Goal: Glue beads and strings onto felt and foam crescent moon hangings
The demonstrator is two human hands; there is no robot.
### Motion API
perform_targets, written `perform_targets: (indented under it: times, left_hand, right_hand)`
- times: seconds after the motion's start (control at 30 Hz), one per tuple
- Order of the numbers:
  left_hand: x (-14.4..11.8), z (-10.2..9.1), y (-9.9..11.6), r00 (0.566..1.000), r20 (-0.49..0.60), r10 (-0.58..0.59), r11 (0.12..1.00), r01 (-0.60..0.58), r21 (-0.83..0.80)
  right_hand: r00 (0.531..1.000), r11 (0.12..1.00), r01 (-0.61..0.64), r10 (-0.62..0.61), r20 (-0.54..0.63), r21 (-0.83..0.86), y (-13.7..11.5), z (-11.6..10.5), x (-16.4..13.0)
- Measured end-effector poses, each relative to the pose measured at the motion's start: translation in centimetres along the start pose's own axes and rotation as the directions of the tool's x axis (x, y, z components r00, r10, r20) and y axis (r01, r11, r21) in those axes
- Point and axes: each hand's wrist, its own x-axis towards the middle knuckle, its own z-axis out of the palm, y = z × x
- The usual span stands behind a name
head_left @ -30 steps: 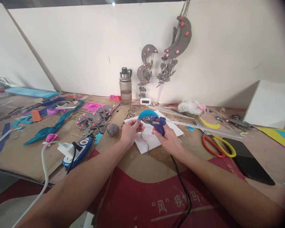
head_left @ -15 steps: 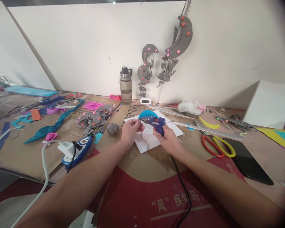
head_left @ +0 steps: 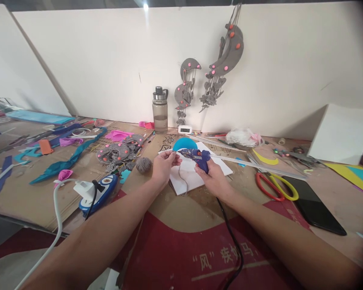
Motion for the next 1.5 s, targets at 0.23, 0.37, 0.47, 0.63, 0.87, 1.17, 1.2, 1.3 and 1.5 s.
perform_targets:
  times: [0.23, 0.37, 0.47, 0.63, 0.87, 1.17, 1.2, 1.3, 1.5]
  left_hand:
    - [0.7, -0.5, 0.9, 0.997, -0.075, 0.015, 0.988, -0.026, -0.155]
    - [0.6, -0.4, 2.1, 0.993, -0.103, 0.061, 0.982, -0.078, -0.17]
    - [0.0, 0.0, 3.1, 0.991, -0.087, 0.1, 0.986, -0.11, -0.129]
    - [-1.0, 0.8, 3.9, 0.981, -0.037, 0.189, 0.981, -0.191, -0.03]
    - [-1.4, 1.1, 4.1, 0.915, -0.038, 0.402, 0.89, -0.381, 0.25]
    - [-2.4, 1.1, 4.8, 0.739, 0.107, 0.665, 0.582, -0.602, 0.547]
    - [-2.4, 1.1, 4.9, 0.757, 0.098, 0.646, 0.609, -0.589, 0.532]
    - [-2.3, 1.2, 4.9, 0.836, 0.067, 0.545, 0.75, -0.522, 0.407]
    - [-2.1, 1.4, 4.3, 0.929, 0.085, 0.361, 0.91, -0.371, 0.187]
  right_hand:
    - [0.984, 0.945, -0.175, 0.175, 0.027, 0.276, -0.8, -0.3, 0.2]
    - [0.966, 0.941, -0.252, 0.258, 0.002, 0.225, -0.1, -0.6, 1.0]
    - [0.958, 0.955, -0.284, 0.286, 0.011, -0.079, 0.1, -1.5, 1.8]
    - [0.927, 0.855, -0.28, 0.358, 0.107, -0.437, 0.2, -3.1, 2.9]
    - [0.993, 0.784, -0.12, 0.088, -0.083, -0.609, -0.5, -3.3, 2.1]
    - [0.995, 0.64, -0.085, 0.091, 0.034, 0.764, -7.3, 1.8, 2.7]
    - [0.992, 0.597, -0.109, 0.116, 0.049, 0.795, -7.6, 2.1, 3.0]
    - [0.989, 0.613, -0.099, 0.149, 0.009, 0.784, -7.7, 2.8, 3.6]
    - [0.979, 0.639, 0.014, 0.149, -0.142, 0.769, -6.6, 3.4, 3.7]
